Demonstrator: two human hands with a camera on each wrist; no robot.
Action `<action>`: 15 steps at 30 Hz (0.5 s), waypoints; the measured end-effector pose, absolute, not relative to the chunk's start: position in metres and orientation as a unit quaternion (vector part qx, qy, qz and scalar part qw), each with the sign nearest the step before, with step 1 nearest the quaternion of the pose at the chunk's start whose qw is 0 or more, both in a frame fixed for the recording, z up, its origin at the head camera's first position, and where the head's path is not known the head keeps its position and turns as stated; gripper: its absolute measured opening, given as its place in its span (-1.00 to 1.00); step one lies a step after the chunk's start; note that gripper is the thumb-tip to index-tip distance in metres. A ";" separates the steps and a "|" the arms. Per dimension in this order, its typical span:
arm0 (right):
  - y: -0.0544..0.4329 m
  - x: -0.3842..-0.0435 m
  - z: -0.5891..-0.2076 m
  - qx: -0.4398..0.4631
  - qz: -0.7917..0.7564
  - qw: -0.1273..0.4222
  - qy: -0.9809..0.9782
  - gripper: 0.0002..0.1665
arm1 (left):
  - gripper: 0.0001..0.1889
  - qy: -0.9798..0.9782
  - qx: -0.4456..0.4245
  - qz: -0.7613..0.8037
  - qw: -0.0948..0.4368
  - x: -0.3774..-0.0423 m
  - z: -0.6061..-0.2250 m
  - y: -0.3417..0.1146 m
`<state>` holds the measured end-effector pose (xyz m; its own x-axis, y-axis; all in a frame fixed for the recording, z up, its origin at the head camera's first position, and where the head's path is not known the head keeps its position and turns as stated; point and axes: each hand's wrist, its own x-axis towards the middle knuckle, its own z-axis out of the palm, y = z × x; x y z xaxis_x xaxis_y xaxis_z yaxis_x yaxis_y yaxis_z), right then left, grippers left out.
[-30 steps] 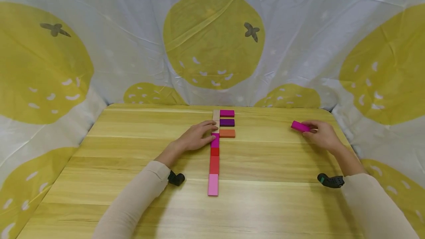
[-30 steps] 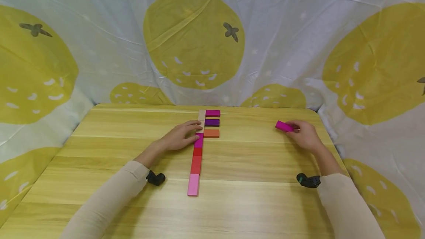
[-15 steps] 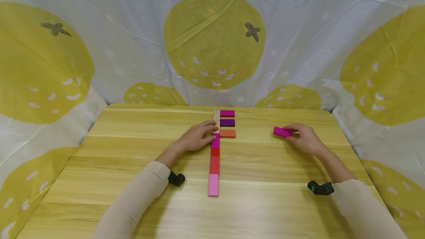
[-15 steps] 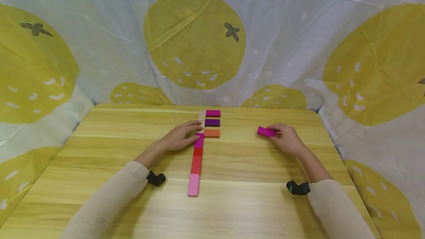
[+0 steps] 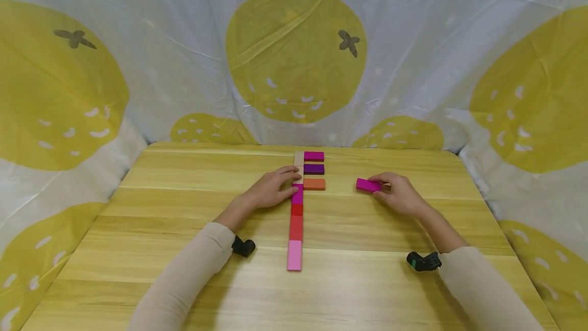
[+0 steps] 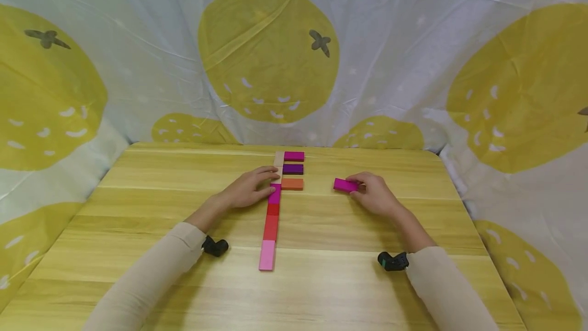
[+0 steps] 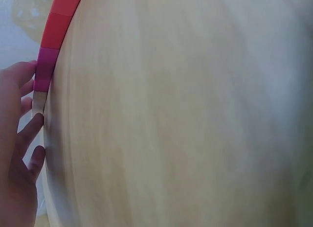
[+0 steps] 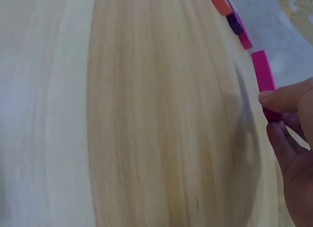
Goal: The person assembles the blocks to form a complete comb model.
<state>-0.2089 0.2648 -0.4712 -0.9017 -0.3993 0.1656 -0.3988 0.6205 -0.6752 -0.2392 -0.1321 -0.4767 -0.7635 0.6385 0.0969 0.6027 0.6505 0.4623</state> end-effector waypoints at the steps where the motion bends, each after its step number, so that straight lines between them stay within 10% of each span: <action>1: 0.261 -0.208 -0.471 -0.224 -0.374 0.002 0.900 -0.62 | -0.52 0.908 0.342 0.240 0.037 -0.239 -0.477 -0.132; 15: 0.217 -0.204 -0.465 -0.265 -0.381 0.029 0.886 -0.60 | -0.52 0.910 0.339 0.235 0.041 -0.241 -0.477 -0.133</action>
<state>-0.2044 0.2172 -0.4654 -0.8584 -0.4904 0.1506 -0.4468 0.5703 -0.6893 -0.2408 -0.1329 -0.4766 -0.7663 0.6369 0.0843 0.5980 0.6591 0.4561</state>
